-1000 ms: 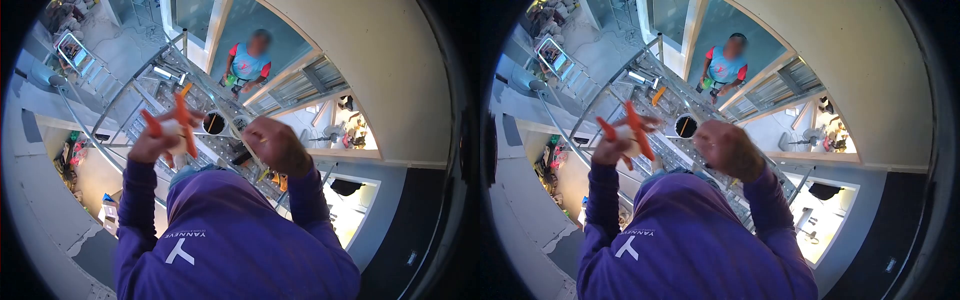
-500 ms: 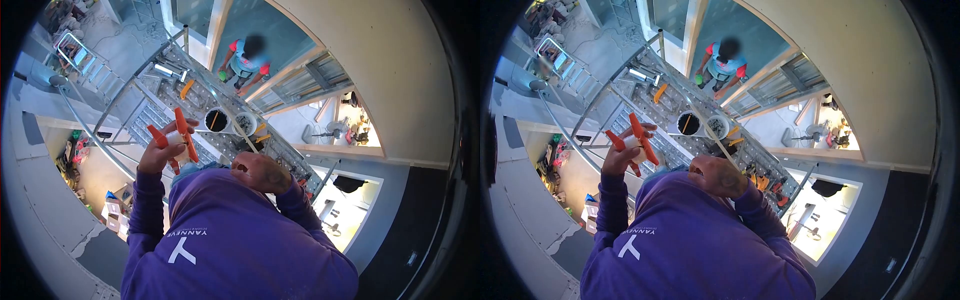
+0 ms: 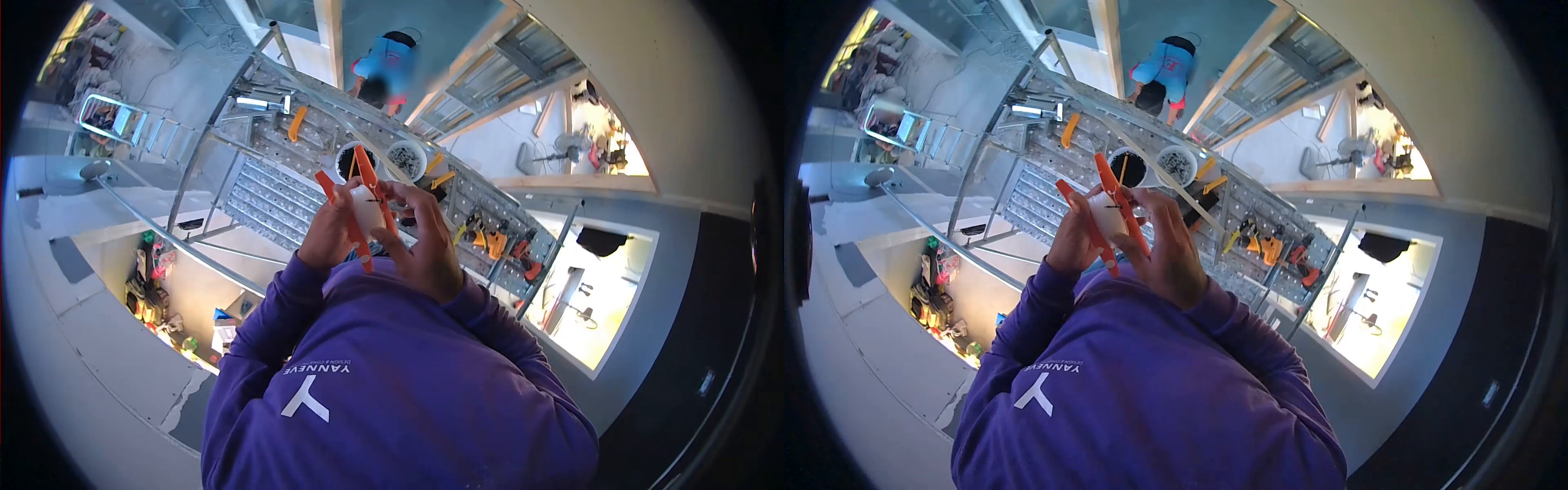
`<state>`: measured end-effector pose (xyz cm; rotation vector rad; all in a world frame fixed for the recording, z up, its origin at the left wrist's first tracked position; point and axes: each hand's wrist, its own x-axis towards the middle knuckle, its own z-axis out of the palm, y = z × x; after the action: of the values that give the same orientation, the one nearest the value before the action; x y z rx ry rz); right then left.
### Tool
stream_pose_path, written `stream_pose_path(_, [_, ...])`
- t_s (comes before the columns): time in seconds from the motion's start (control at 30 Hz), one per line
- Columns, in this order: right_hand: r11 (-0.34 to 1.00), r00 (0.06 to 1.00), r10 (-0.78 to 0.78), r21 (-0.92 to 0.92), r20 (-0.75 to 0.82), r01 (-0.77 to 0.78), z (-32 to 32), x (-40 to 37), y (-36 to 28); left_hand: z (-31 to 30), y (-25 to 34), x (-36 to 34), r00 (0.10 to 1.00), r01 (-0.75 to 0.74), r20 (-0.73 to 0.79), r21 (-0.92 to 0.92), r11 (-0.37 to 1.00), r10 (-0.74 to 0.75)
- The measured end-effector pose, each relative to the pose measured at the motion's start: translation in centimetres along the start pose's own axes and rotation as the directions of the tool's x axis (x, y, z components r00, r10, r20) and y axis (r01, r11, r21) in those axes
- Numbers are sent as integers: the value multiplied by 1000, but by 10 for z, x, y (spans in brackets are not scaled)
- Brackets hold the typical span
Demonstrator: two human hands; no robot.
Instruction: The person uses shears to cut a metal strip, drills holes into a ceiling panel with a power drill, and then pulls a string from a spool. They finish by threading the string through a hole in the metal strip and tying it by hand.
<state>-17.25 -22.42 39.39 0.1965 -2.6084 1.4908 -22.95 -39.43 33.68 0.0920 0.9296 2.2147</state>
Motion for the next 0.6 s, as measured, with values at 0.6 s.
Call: stream_pose_path(0.6, [997, 901, -12, 70, 434, -20, -83, 4, 38, 34, 3, 20, 929, 361, -76, 391, 847, -361])
